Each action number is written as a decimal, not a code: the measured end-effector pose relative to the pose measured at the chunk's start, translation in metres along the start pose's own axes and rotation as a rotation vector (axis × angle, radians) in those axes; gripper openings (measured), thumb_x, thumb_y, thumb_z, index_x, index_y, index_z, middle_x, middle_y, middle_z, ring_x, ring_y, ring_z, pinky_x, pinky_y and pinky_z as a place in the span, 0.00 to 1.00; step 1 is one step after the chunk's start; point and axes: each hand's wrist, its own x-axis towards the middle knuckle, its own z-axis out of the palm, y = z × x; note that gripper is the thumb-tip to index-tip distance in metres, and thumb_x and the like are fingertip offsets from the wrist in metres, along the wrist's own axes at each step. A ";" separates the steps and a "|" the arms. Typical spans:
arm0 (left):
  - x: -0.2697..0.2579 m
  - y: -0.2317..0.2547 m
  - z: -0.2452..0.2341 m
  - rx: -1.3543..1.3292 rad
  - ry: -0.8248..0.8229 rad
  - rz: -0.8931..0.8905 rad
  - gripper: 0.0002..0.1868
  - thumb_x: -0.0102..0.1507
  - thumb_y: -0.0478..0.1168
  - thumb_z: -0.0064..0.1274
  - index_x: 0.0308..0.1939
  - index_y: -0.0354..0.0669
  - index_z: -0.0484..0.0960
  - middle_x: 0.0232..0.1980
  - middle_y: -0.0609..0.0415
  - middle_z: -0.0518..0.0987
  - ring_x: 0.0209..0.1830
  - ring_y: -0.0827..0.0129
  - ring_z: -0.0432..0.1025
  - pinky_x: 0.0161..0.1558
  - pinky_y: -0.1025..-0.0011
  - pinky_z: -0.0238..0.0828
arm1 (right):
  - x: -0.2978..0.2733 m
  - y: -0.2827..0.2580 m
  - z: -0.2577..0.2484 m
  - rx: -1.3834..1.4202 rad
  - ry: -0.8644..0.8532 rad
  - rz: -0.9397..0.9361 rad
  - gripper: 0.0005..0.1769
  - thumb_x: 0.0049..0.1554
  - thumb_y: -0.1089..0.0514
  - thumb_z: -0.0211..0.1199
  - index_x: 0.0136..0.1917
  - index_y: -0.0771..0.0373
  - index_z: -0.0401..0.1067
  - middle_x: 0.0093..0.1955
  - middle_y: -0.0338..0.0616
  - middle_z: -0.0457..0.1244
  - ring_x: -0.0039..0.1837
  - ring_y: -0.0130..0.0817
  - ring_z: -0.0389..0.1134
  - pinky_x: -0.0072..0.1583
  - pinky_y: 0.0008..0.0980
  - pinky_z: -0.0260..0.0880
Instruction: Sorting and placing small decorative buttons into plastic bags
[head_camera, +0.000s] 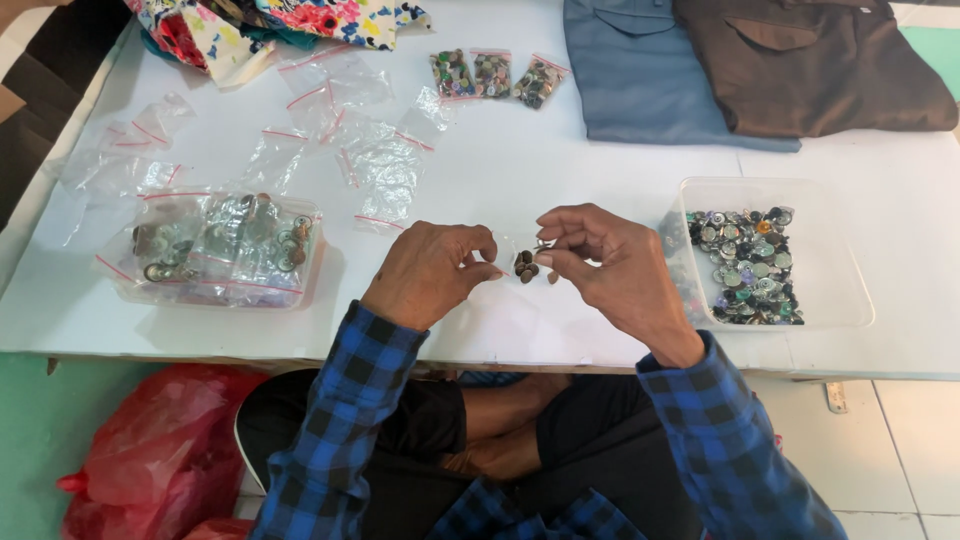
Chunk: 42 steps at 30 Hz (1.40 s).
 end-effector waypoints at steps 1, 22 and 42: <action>0.001 -0.001 0.001 0.000 0.000 0.000 0.03 0.63 0.39 0.61 0.39 0.53 0.88 0.34 0.41 0.85 0.28 0.58 0.81 0.34 0.68 0.78 | 0.002 -0.007 0.002 0.000 0.000 0.001 0.18 0.52 0.70 0.69 0.56 0.64 0.76 0.47 0.49 0.72 0.46 0.28 0.72 0.50 0.31 0.76; -0.005 -0.010 -0.005 -0.058 0.019 0.036 0.01 0.63 0.40 0.59 0.38 0.53 0.86 0.31 0.43 0.84 0.25 0.61 0.78 0.28 0.68 0.77 | 0.004 0.069 0.017 -0.611 -0.168 -0.094 0.14 0.57 0.67 0.63 0.55 0.58 0.80 0.48 0.49 0.70 0.47 0.43 0.74 0.46 0.37 0.77; 0.002 -0.005 0.004 -0.051 0.026 0.073 0.03 0.62 0.38 0.62 0.40 0.47 0.86 0.30 0.41 0.83 0.24 0.60 0.79 0.30 0.68 0.76 | 0.015 -0.008 0.016 -0.298 -0.002 -0.166 0.10 0.54 0.70 0.66 0.45 0.57 0.80 0.40 0.42 0.71 0.42 0.34 0.73 0.46 0.33 0.75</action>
